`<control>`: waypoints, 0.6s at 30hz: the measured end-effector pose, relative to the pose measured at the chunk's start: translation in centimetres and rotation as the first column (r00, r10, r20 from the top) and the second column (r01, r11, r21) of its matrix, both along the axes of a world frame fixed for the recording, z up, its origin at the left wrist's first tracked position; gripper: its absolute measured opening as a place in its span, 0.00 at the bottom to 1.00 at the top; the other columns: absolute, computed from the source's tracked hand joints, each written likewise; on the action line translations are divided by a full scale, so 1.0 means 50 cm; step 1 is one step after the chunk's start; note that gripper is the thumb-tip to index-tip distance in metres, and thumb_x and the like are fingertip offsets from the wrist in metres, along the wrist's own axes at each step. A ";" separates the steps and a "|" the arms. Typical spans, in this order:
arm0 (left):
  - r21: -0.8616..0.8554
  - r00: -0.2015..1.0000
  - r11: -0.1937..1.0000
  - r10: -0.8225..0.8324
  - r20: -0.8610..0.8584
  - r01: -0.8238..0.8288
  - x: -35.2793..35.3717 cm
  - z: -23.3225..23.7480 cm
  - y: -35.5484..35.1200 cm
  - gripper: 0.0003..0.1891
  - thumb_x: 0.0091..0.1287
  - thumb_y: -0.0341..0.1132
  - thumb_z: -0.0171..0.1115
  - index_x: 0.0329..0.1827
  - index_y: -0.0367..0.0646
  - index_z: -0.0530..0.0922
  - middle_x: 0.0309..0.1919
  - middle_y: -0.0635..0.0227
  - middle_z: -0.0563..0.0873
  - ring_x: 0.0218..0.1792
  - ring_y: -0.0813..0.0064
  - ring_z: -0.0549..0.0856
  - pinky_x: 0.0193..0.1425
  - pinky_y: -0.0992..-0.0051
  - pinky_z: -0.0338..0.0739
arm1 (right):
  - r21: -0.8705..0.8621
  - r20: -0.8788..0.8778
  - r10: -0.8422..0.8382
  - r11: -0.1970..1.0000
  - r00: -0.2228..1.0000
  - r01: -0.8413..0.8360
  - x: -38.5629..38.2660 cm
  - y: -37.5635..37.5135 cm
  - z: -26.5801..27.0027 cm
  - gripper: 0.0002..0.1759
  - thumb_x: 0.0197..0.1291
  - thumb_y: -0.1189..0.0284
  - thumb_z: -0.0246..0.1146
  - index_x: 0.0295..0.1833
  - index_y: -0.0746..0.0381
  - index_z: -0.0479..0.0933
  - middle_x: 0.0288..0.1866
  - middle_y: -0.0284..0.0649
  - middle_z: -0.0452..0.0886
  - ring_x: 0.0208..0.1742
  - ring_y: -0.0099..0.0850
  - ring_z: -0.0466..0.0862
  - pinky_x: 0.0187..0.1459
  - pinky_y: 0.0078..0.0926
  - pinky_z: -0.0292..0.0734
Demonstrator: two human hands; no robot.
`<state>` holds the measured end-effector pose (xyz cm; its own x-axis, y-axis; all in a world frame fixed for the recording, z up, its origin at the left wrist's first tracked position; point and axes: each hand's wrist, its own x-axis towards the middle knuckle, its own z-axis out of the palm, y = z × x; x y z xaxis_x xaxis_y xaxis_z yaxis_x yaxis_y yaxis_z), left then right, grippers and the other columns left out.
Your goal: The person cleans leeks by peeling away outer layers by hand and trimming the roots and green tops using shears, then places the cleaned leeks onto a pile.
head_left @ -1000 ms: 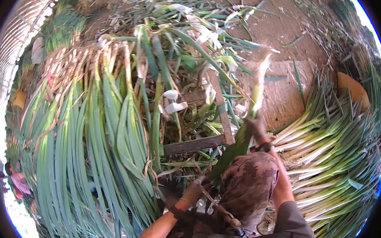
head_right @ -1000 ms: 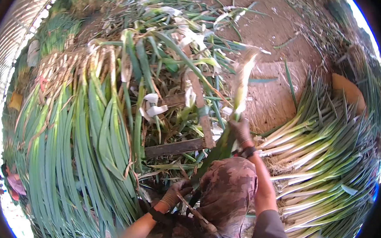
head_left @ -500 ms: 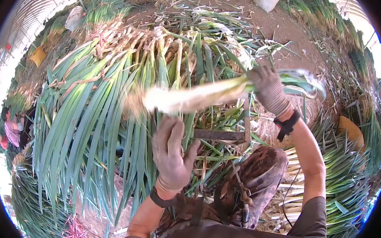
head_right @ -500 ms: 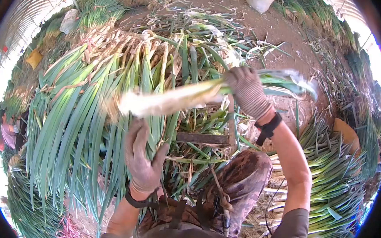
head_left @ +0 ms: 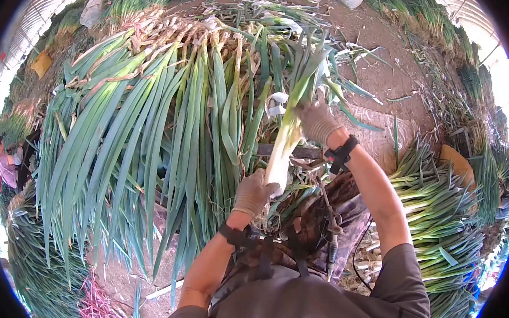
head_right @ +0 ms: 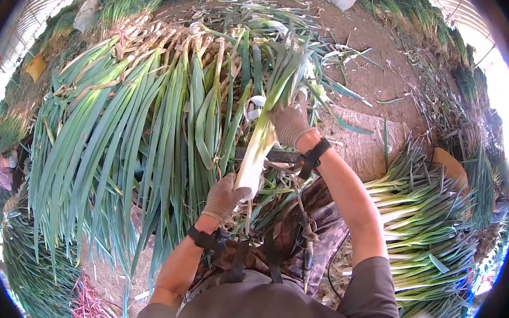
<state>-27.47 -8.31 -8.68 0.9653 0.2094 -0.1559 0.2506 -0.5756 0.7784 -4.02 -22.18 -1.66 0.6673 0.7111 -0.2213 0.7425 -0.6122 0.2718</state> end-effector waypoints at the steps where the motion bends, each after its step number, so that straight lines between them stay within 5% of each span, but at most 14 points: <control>1: 0.062 0.999 0.998 0.017 -0.036 -0.014 -0.004 -0.009 -0.002 0.23 0.61 0.50 0.68 0.46 0.37 0.77 0.34 0.45 0.86 0.39 0.43 0.86 0.46 0.51 0.79 | -0.114 -0.375 -0.114 0.991 0.920 0.076 -0.013 -0.002 -0.002 0.28 0.61 0.66 0.69 0.66 0.64 0.75 0.57 0.49 0.84 0.57 0.39 0.85 0.60 0.40 0.80; 3: 0.181 0.993 0.983 0.051 -0.105 -0.031 -0.012 -0.024 -0.010 0.22 0.62 0.48 0.68 0.46 0.37 0.76 0.33 0.45 0.87 0.39 0.44 0.87 0.46 0.51 0.80 | 0.349 -0.701 0.143 0.923 0.698 0.161 -0.028 -0.059 -0.044 0.25 0.62 0.61 0.70 0.59 0.66 0.79 0.44 0.48 0.88 0.46 0.36 0.89 0.52 0.37 0.83; 4: 0.241 0.989 0.970 0.068 -0.134 -0.034 -0.010 -0.028 -0.014 0.22 0.62 0.47 0.67 0.46 0.36 0.76 0.32 0.45 0.87 0.39 0.45 0.88 0.46 0.51 0.81 | 0.324 -0.883 0.040 0.774 0.469 0.544 -0.062 -0.060 -0.051 0.23 0.63 0.58 0.70 0.52 0.67 0.82 0.42 0.50 0.88 0.45 0.35 0.89 0.49 0.35 0.83; 6: 0.262 0.988 0.965 0.032 -0.150 0.008 -0.016 -0.013 -0.030 0.22 0.66 0.46 0.64 0.52 0.37 0.75 0.33 0.46 0.87 0.39 0.45 0.88 0.45 0.51 0.82 | 0.319 -0.896 -0.112 0.513 0.430 0.797 -0.113 -0.044 -0.141 0.28 0.64 0.52 0.68 0.50 0.70 0.80 0.41 0.53 0.87 0.45 0.42 0.89 0.48 0.39 0.82; 9: 0.243 0.989 0.968 -0.030 -0.142 0.064 -0.015 -0.012 -0.061 0.20 0.70 0.44 0.63 0.55 0.38 0.75 0.35 0.46 0.87 0.40 0.45 0.87 0.45 0.50 0.80 | 0.361 -0.796 -0.285 0.483 0.533 0.798 -0.191 -0.002 -0.198 0.40 0.63 0.41 0.64 0.49 0.75 0.78 0.40 0.61 0.85 0.46 0.53 0.88 0.51 0.46 0.80; 10: 0.168 0.993 0.984 -0.049 -0.109 0.067 -0.018 -0.014 -0.071 0.19 0.70 0.43 0.63 0.55 0.38 0.75 0.36 0.45 0.87 0.41 0.44 0.87 0.45 0.51 0.80 | 0.462 -0.730 -0.343 0.390 0.591 0.797 -0.209 0.008 -0.244 0.34 0.64 0.48 0.66 0.49 0.75 0.78 0.41 0.64 0.85 0.48 0.54 0.87 0.50 0.44 0.80; 12: 0.016 0.996 0.997 -0.078 -0.041 0.079 -0.028 -0.016 -0.082 0.18 0.70 0.43 0.62 0.55 0.38 0.76 0.37 0.44 0.87 0.43 0.43 0.86 0.46 0.53 0.80 | 0.425 -0.873 -0.204 0.131 0.444 0.896 -0.196 0.015 -0.266 0.25 0.63 0.59 0.67 0.50 0.74 0.78 0.37 0.56 0.86 0.39 0.48 0.88 0.42 0.41 0.82; 14: -0.321 0.998 0.947 0.004 0.056 0.014 -0.038 -0.040 -0.079 0.18 0.72 0.44 0.61 0.53 0.37 0.77 0.32 0.52 0.85 0.37 0.60 0.86 0.44 0.64 0.79 | 0.219 -0.919 0.250 -0.313 0.303 0.924 -0.179 0.017 -0.277 0.16 0.61 0.68 0.66 0.47 0.70 0.78 0.31 0.44 0.83 0.28 0.36 0.84 0.32 0.33 0.80; 16: -0.674 0.997 0.735 0.082 -0.012 -0.069 -0.030 -0.049 -0.069 0.18 0.73 0.45 0.60 0.50 0.35 0.78 0.29 0.60 0.84 0.33 0.72 0.82 0.42 0.69 0.77 | 0.071 -0.836 0.471 -0.414 0.280 0.907 -0.180 0.008 -0.217 0.10 0.61 0.71 0.66 0.44 0.64 0.78 0.27 0.33 0.78 0.22 0.27 0.78 0.24 0.26 0.75; 18: -0.670 0.995 0.738 0.102 -0.004 -0.078 -0.030 -0.027 -0.062 0.19 0.73 0.43 0.60 0.46 0.31 0.80 0.30 0.69 0.84 0.30 0.80 0.79 0.37 0.72 0.75 | -0.061 -0.748 0.622 -0.412 0.231 0.909 -0.166 -0.002 -0.211 0.12 0.66 0.63 0.67 0.40 0.59 0.74 0.25 0.32 0.74 0.20 0.25 0.75 0.22 0.26 0.72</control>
